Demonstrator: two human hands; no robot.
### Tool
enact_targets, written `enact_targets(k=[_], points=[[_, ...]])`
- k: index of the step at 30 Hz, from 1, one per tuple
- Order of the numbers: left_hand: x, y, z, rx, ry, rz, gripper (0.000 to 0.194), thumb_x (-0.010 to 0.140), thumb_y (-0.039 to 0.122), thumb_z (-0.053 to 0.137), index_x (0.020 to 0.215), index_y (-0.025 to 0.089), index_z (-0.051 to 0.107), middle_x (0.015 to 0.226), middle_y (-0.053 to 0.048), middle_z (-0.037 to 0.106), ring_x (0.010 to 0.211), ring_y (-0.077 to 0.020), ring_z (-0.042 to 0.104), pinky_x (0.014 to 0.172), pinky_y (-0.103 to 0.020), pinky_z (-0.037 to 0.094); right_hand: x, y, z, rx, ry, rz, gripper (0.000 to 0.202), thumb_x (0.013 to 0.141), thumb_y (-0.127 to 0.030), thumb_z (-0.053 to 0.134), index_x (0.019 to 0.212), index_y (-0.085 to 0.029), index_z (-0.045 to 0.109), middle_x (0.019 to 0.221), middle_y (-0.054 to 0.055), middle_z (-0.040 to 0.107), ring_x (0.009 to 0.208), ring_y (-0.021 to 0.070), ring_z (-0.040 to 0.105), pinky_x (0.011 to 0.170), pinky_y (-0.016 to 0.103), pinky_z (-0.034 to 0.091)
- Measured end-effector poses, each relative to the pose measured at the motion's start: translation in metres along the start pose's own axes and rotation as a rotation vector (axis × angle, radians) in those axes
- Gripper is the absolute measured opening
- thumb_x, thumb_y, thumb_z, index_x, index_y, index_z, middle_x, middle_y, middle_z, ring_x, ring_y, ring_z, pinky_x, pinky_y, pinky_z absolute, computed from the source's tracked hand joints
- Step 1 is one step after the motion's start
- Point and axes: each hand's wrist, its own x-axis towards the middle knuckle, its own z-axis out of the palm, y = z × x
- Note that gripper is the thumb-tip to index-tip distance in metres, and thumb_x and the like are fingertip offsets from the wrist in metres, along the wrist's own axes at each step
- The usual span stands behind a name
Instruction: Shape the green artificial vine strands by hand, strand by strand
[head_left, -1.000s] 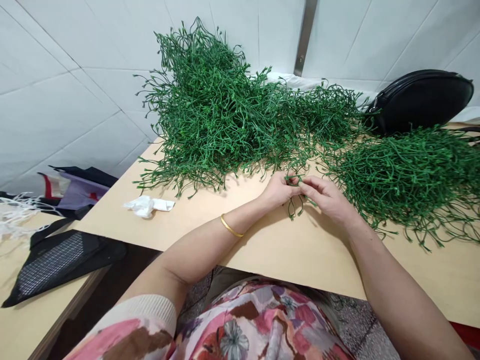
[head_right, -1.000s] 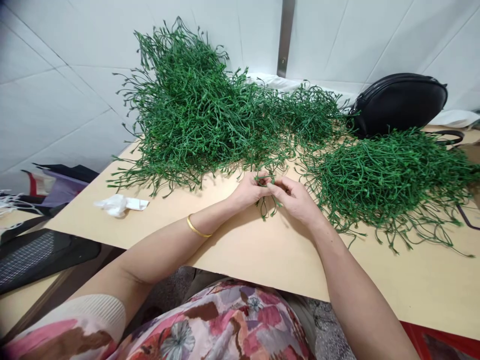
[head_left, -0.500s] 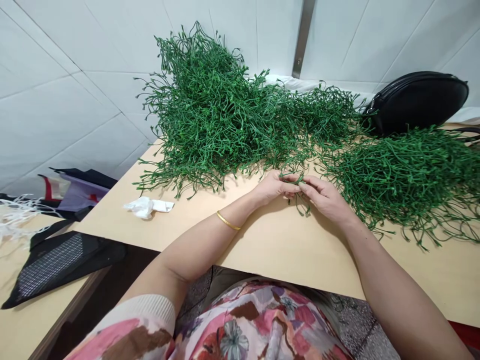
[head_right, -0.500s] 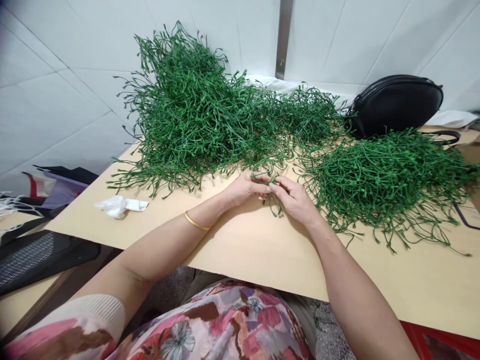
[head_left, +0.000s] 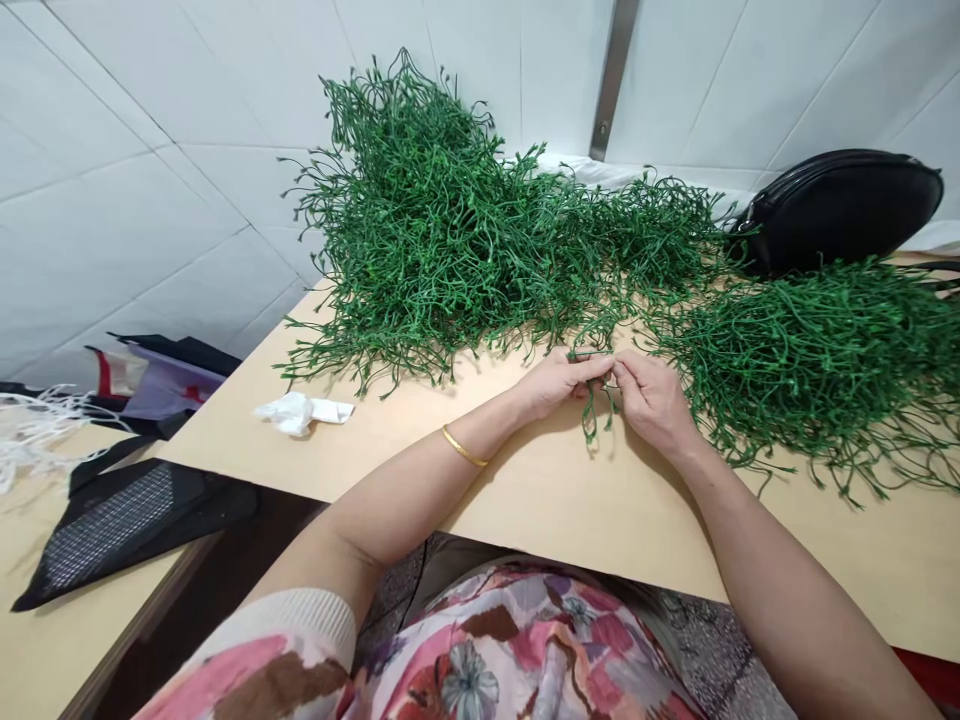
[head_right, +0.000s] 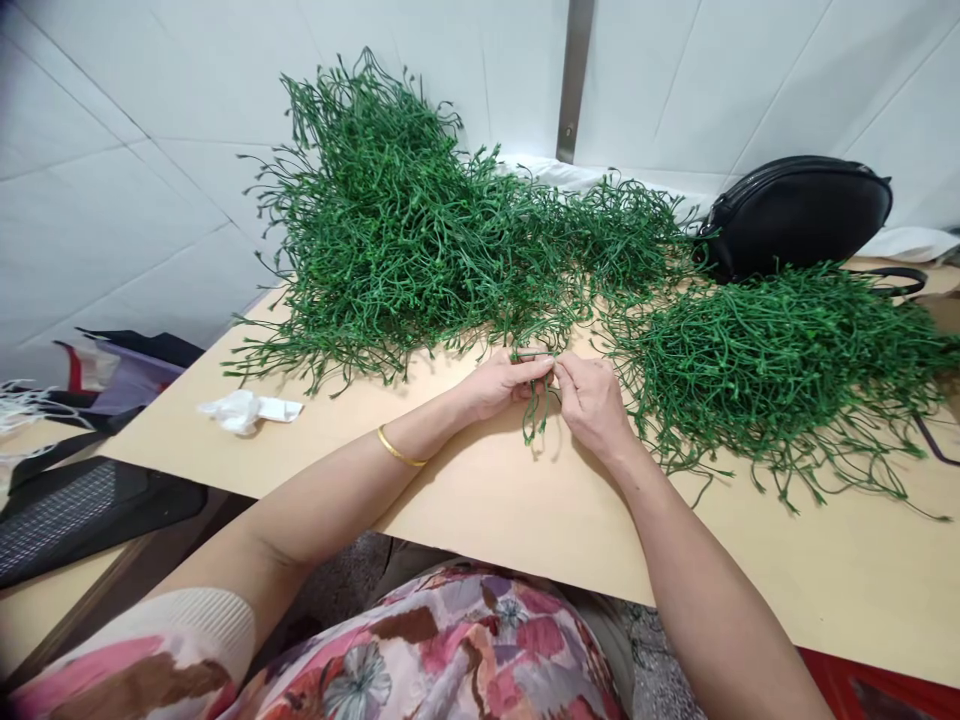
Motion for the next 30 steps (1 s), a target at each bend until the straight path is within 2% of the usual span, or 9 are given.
enact_targets(k=[4,7,12,14,16,19,23,27,30], points=[[-0.001,0.004,-0.002,-0.013,-0.043,-0.075,0.027,0.065,0.032,0.071,0.064,0.010,0.056,0.057,0.001,0.050,0.047,-0.0024,0.041,0.041,-0.017,0.024,0.000,-0.001,-0.008,0.151,-0.102,0.088,0.029,0.088,-0.032,0.039,0.064,-0.018,0.047,0.055,-0.002,0.043,0.052,0.0104,0.038,0.054,0.025,0.028],[-0.003,0.007,-0.003,-0.035,-0.103,-0.159,0.027,0.064,0.034,0.070,0.066,0.011,0.056,0.056,0.003,0.048,0.045,-0.0023,0.038,0.040,-0.017,0.028,-0.001,0.000,-0.014,0.397,-0.206,0.153,0.034,0.088,-0.039,0.041,0.063,-0.018,0.049,0.054,-0.003,0.041,0.052,0.0096,0.037,0.051,0.024,0.028],[-0.012,0.014,-0.001,-0.121,-0.268,-0.292,0.029,0.060,0.032,0.073,0.070,0.013,0.053,0.050,0.006,0.041,0.041,-0.0024,0.032,0.042,-0.018,0.036,-0.007,-0.002,-0.018,0.838,-0.326,0.287,0.033,0.083,-0.045,0.049,0.068,-0.017,0.056,0.055,-0.002,0.045,0.049,0.0079,0.035,0.047,0.024,0.027],[-0.015,0.015,0.001,-0.126,-0.312,-0.321,0.030,0.060,0.031,0.073,0.065,0.013,0.050,0.047,0.007,0.036,0.040,-0.0022,0.030,0.040,-0.017,0.033,-0.010,-0.003,-0.018,0.923,-0.358,0.332,0.033,0.081,-0.046,0.053,0.067,-0.017,0.057,0.053,-0.003,0.044,0.045,0.0066,0.031,0.045,0.024,0.026],[-0.016,0.015,0.003,-0.108,-0.305,-0.325,0.029,0.061,0.033,0.072,0.066,0.013,0.051,0.047,0.007,0.036,0.040,-0.0023,0.030,0.038,-0.016,0.030,-0.010,-0.003,-0.018,0.969,-0.364,0.359,0.034,0.079,-0.048,0.054,0.066,-0.017,0.056,0.051,-0.004,0.043,0.042,0.0055,0.027,0.044,0.024,0.026],[-0.012,0.013,0.004,-0.056,-0.196,-0.275,0.027,0.067,0.038,0.067,0.068,0.013,0.054,0.048,0.006,0.037,0.042,-0.0031,0.032,0.039,-0.016,0.032,-0.007,0.000,-0.017,0.910,-0.293,0.334,0.036,0.081,-0.050,0.050,0.068,-0.017,0.055,0.053,-0.004,0.044,0.044,0.0060,0.030,0.048,0.024,0.030],[-0.005,0.009,0.002,0.019,-0.060,-0.221,0.027,0.071,0.037,0.063,0.062,0.014,0.050,0.046,0.005,0.038,0.038,-0.0033,0.031,0.038,-0.017,0.031,-0.001,0.005,-0.014,0.576,-0.290,0.225,0.032,0.083,-0.047,0.050,0.071,-0.017,0.054,0.059,-0.003,0.045,0.054,0.0080,0.038,0.051,0.023,0.030],[-0.006,0.008,0.003,0.032,-0.047,-0.224,0.026,0.071,0.034,0.062,0.060,0.014,0.049,0.044,0.005,0.038,0.036,-0.0034,0.030,0.037,-0.017,0.028,0.000,0.004,-0.008,0.437,-0.230,0.207,0.032,0.085,-0.044,0.047,0.069,-0.017,0.054,0.057,-0.003,0.042,0.053,0.0081,0.036,0.050,0.023,0.028],[-0.010,0.010,0.005,-0.001,-0.064,-0.243,0.024,0.070,0.032,0.062,0.061,0.013,0.051,0.049,0.004,0.040,0.039,-0.0025,0.029,0.038,-0.017,0.027,-0.001,0.001,-0.007,0.580,-0.191,0.230,0.037,0.085,-0.046,0.046,0.062,-0.017,0.051,0.053,-0.004,0.038,0.050,0.0082,0.034,0.050,0.024,0.027]])
